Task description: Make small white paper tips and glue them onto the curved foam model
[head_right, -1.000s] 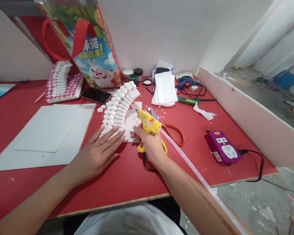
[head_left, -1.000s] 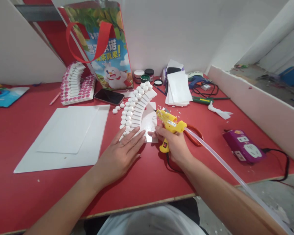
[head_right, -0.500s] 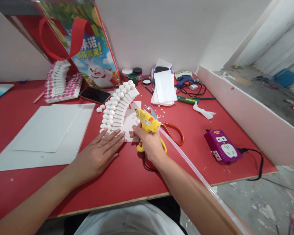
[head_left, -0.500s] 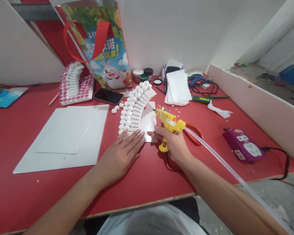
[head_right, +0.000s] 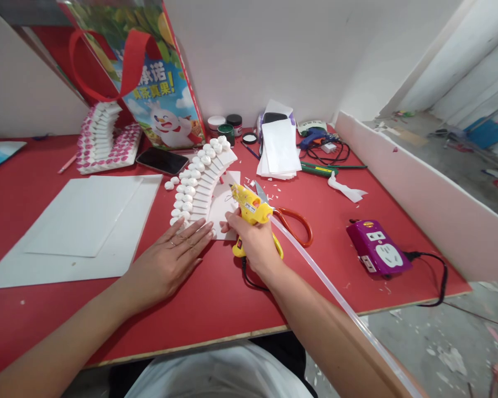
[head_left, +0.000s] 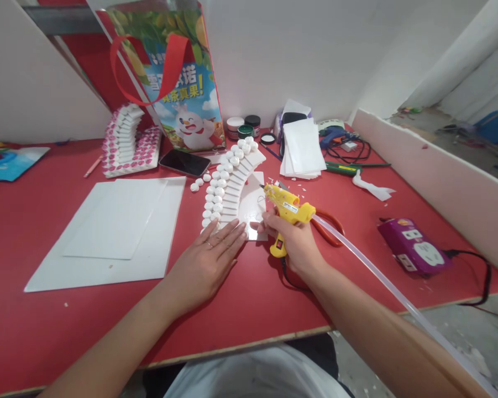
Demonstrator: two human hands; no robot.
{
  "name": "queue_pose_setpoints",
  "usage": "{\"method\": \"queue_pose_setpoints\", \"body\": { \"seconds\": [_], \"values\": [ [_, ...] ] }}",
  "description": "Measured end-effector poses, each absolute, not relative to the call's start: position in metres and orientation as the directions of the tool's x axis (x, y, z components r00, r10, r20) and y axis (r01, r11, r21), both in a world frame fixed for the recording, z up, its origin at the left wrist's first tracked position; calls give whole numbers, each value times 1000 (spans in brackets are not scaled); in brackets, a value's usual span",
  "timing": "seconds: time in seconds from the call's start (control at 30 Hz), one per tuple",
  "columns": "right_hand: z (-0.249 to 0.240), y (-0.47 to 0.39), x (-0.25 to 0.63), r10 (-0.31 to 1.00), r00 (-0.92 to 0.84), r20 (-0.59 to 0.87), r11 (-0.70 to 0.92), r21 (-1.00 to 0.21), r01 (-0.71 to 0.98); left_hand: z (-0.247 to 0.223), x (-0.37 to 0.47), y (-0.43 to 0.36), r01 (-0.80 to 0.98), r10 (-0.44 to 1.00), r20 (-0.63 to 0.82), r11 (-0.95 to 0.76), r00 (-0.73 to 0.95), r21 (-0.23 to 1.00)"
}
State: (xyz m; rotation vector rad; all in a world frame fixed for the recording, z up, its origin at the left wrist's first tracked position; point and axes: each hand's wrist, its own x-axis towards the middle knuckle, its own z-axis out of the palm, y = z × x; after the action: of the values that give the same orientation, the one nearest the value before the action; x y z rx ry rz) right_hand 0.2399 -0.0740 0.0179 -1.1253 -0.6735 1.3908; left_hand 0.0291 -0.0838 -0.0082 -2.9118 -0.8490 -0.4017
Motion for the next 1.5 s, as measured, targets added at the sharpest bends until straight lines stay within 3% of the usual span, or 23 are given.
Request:
{"method": "queue_pose_setpoints", "body": {
  "seconds": [0.2,0.33,0.43,0.67,1.0,1.23,1.5],
  "values": [
    [16,-74,241,961,121,-250,-183,-898,-400,7,18,-83,556,585,399,-807,706,199],
    [16,-73,241,958,119,-259,-194,-899,-394,20,4,-81,677,740,558,-631,376,379],
    [17,-73,241,959,123,-256,-190,-899,-395,21,1,-80,716,767,603,-545,217,436],
    [17,-73,241,959,111,-262,-199,-896,-396,17,13,-73,661,660,677,-671,326,336],
    [18,-74,241,963,108,-248,-188,-902,-390,6,32,-72,542,542,547,-821,638,181],
    [18,-74,241,959,106,-262,-199,-893,-404,0,38,-64,552,520,541,-826,661,119],
    [19,-73,242,958,95,-271,-217,-899,-381,6,3,-67,677,571,614,-732,545,79]
  ]
}}
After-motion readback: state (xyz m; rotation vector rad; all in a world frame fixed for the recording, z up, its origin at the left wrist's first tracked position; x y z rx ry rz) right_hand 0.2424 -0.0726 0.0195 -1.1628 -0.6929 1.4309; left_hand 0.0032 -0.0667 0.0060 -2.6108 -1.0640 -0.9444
